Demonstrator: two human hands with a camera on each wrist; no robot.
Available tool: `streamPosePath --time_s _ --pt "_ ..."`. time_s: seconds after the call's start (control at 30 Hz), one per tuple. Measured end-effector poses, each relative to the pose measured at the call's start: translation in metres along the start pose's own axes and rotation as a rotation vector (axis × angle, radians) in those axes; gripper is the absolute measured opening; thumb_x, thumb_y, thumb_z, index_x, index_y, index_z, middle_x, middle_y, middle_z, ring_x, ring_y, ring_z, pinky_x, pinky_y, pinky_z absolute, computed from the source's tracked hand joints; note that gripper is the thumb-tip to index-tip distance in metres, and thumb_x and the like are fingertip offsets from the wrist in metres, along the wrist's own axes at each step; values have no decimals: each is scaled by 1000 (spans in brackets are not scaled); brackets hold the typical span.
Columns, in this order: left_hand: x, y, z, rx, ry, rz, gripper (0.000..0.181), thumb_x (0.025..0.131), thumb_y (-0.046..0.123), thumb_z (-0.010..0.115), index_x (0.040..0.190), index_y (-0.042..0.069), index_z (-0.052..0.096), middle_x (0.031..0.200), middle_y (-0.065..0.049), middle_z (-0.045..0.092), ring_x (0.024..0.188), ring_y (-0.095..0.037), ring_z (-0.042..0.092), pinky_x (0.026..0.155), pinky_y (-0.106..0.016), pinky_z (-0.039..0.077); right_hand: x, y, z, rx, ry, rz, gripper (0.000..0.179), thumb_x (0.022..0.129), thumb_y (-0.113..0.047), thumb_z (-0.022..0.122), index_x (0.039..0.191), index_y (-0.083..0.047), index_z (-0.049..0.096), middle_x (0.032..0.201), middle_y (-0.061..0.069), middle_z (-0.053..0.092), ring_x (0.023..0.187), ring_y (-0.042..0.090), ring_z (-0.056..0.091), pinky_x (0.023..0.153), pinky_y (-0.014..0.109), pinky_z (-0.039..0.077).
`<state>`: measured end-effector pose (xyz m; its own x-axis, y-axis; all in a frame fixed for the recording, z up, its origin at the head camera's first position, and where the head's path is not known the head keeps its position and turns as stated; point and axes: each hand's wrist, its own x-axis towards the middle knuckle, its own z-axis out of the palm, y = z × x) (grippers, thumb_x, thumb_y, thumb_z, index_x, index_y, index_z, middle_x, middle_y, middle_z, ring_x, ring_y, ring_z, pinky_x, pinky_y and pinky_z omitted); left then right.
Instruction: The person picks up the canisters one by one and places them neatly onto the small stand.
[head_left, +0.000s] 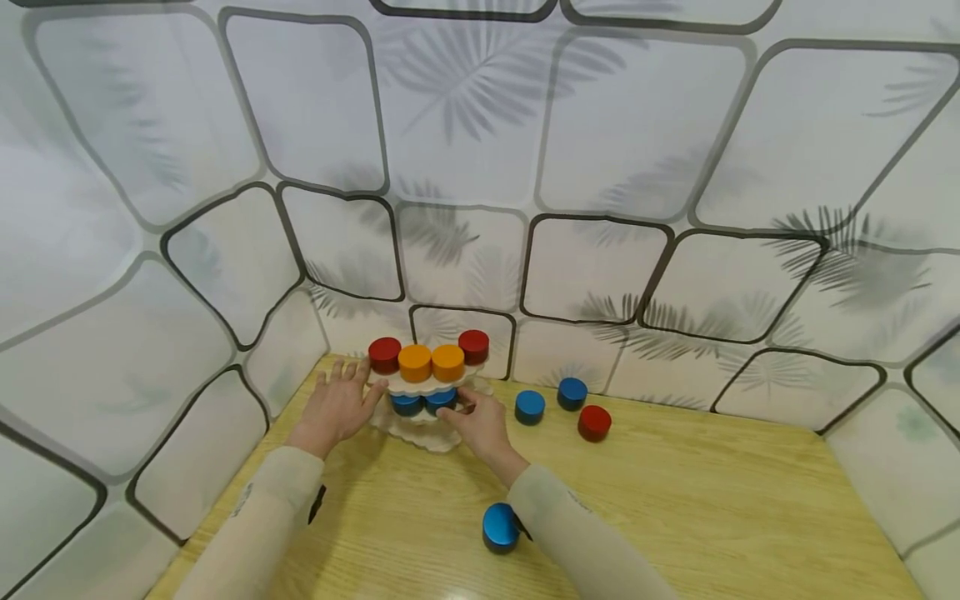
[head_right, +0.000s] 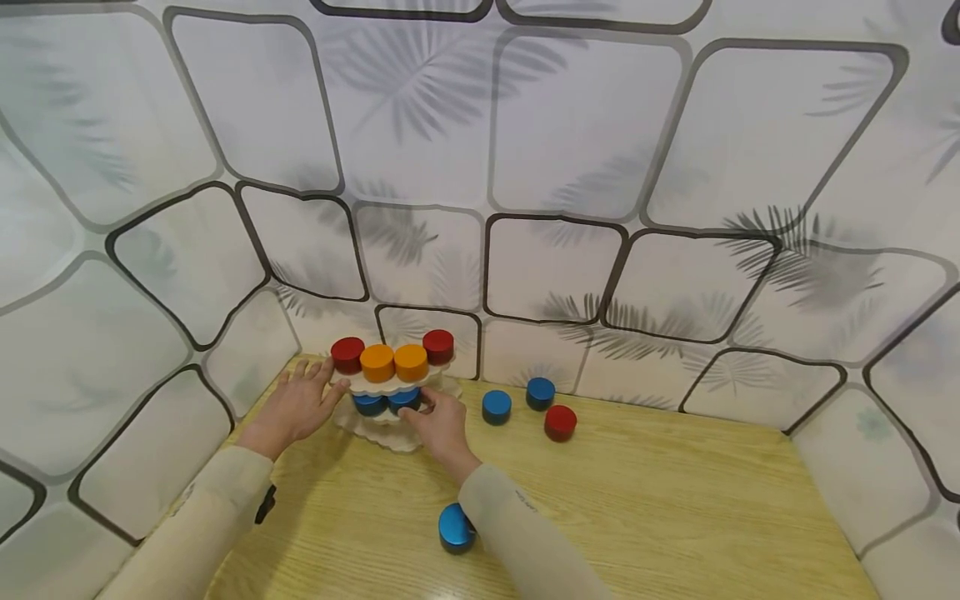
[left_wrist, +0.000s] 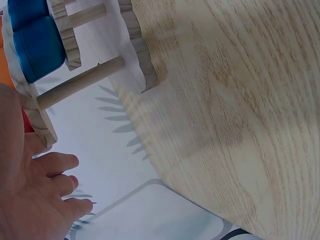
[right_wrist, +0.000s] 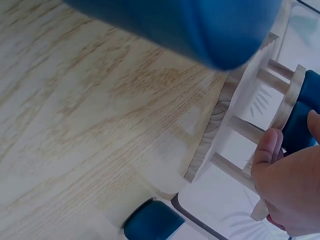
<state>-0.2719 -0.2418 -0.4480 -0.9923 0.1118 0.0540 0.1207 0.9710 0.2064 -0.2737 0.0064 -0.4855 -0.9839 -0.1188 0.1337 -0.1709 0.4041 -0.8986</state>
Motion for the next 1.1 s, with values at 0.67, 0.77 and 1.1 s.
streamPosePath --time_s 0.67,0.77,1.1 --pt "1 0 1 -21 -17 -2 74 115 50 29 165 -4 27 164 -34 36 154 -59 24 123 -76 20 -34 14 -58 31 -232 -63 46 97 -28 77 134 -3 69 135 18 70 113 26 69 91 33 61" --pt "3 0 1 -28 -19 2 74 115 51 28 165 -4 26 164 -34 36 154 -59 24 123 -77 19 -39 19 -67 47 -287 -78 44 98 -24 76 135 -2 67 135 20 69 117 28 69 96 33 59" --pt "12 -3 1 -26 -16 8 74 115 50 28 165 -4 26 164 -35 36 154 -59 24 122 -77 19 -55 39 -89 91 -466 -31 49 99 -21 74 140 3 63 138 25 67 125 38 64 97 19 54"
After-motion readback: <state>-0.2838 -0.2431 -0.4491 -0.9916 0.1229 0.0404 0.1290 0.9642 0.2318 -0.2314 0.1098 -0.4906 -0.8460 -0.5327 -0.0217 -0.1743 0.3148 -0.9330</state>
